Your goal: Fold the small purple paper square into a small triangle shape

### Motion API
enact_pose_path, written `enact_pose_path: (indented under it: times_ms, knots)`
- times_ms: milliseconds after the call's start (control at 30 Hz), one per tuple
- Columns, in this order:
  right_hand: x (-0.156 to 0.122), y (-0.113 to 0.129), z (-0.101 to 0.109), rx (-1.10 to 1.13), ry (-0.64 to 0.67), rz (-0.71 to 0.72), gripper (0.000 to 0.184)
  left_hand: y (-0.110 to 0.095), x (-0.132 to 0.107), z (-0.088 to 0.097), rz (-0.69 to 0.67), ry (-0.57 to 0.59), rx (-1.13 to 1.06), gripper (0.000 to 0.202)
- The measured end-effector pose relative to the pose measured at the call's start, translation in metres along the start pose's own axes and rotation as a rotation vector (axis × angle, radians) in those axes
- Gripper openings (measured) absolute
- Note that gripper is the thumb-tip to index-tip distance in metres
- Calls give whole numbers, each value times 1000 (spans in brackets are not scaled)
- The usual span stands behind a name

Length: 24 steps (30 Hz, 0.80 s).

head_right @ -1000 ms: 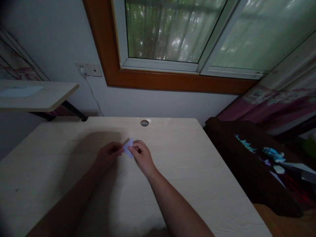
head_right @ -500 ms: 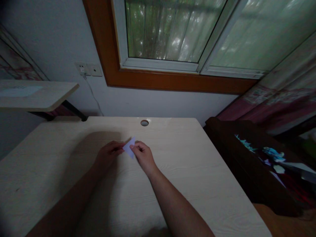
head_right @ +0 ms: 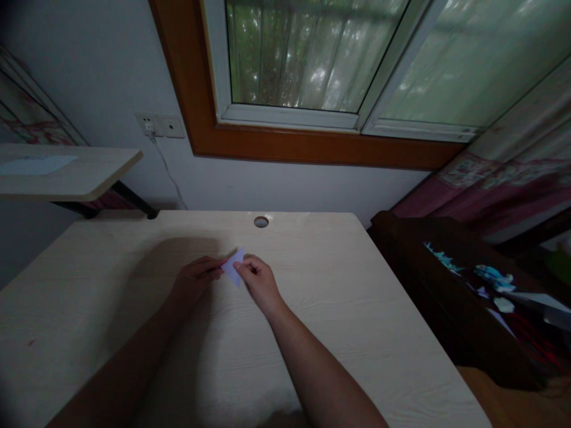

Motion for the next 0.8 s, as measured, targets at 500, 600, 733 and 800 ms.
enact_pose_path:
  times_ms: [500, 600, 733, 800]
  knots:
    - [-11, 14, -16, -318, 144, 251, 25, 17, -2, -2, 162, -42, -48, 33]
    - [-9, 16, -11, -296, 60, 252, 19, 18, 0, 0, 168, -91, -107, 38]
    - [-8, 21, -6, -255, -5, 250, 13, 17, 3, 2, 169, -123, -147, 46]
    - [-8, 22, -4, -250, -18, 261, 12, 16, 3, 2, 161, -108, -134, 46]
Point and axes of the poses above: each hand's wrist, its own x-axis towards the middle knuckle, its own z-axis out of the back of the hand, y = z × x, the point moved 6 cm from there along x, towards the middle knuckle, and after that the axes turned 4 degrees about -y, right-handed, at the moved point
